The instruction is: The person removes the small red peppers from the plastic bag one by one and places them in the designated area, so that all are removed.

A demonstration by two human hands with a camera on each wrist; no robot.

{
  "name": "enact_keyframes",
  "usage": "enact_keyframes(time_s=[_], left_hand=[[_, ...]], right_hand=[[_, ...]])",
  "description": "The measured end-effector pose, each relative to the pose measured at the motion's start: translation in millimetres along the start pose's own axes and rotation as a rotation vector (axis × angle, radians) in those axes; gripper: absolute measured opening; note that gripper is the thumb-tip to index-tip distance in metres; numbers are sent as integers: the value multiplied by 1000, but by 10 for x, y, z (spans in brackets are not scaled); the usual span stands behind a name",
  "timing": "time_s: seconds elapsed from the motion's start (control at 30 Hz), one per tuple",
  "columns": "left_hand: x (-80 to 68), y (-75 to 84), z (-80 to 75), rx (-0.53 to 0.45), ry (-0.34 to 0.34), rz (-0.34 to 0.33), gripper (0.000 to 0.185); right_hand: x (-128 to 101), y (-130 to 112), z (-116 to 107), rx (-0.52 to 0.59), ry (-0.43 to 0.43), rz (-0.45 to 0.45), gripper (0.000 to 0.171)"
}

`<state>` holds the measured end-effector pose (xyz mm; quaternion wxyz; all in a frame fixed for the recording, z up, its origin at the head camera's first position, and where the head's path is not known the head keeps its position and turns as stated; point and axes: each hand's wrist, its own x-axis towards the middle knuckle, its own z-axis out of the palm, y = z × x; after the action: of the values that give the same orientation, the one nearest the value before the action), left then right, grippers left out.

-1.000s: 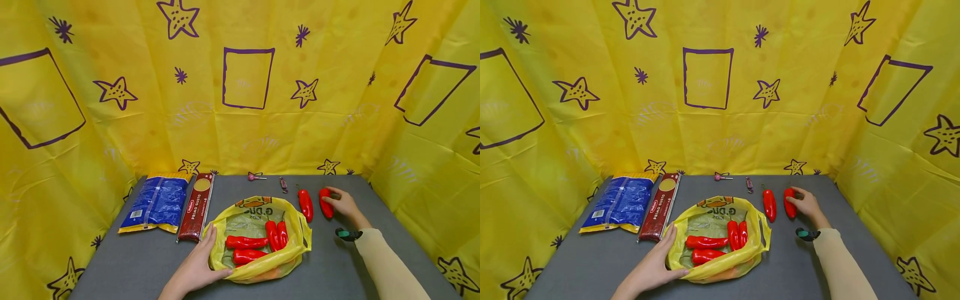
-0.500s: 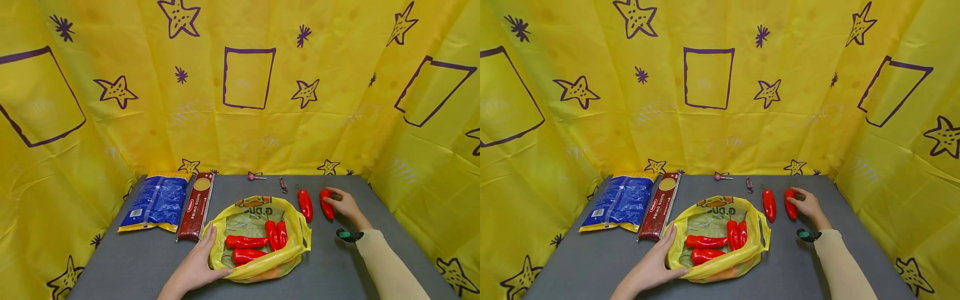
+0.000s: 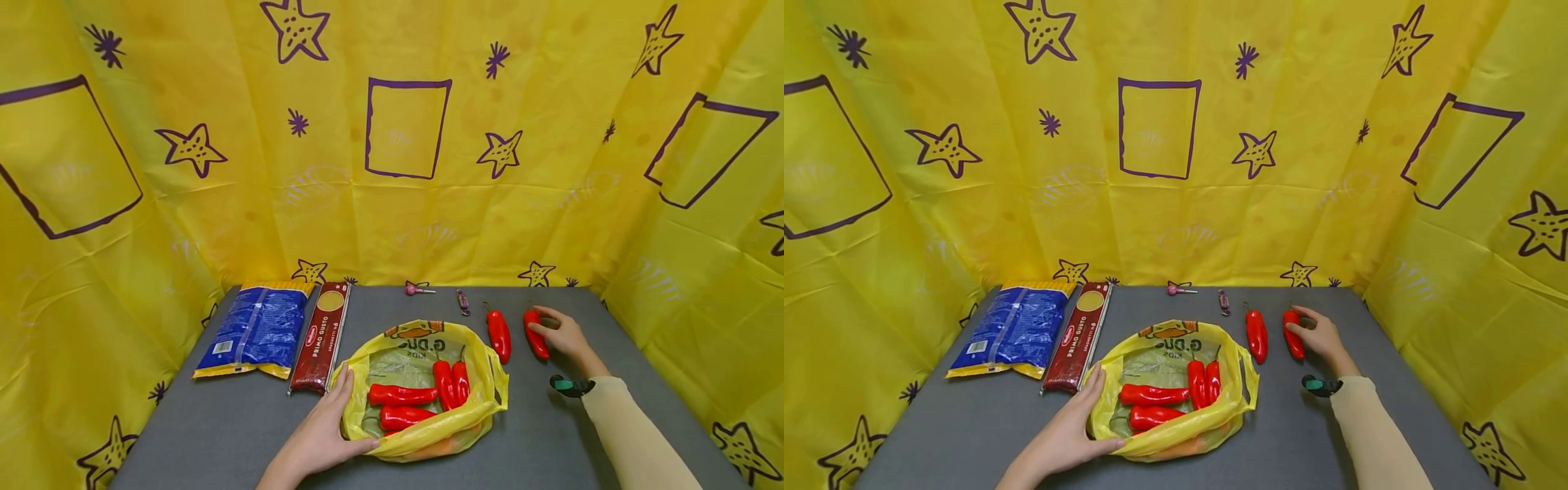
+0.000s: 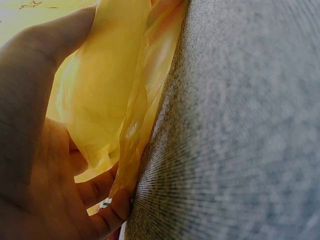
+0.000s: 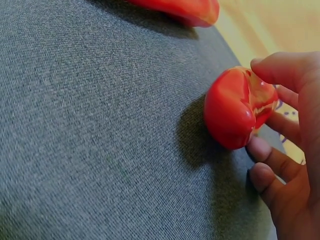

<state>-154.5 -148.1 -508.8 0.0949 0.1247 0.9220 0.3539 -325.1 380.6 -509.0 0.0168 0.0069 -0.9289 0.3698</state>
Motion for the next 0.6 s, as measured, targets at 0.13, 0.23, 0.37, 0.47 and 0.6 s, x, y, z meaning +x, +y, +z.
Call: enact_keyframes(time_s=[0.13, 0.23, 0.37, 0.47, 0.6], left_hand=[[2, 2, 2, 0, -1, -1, 132], [0, 5, 3, -2, 0, 1, 132], [-4, 6, 2, -4, 3, 3, 132], [-7, 6, 2, -5, 4, 1, 133], [-6, 12, 2, -4, 6, 5, 133]], right_hand=[[-14, -3, -24, -3, 17, -21, 66], [-16, -20, -60, -12, 52, -48, 65], [-17, -89, -116, -25, 97, -98, 63], [-22, -189, -135, -24, 116, -144, 62], [-33, -370, -120, -10, 144, -219, 59]])
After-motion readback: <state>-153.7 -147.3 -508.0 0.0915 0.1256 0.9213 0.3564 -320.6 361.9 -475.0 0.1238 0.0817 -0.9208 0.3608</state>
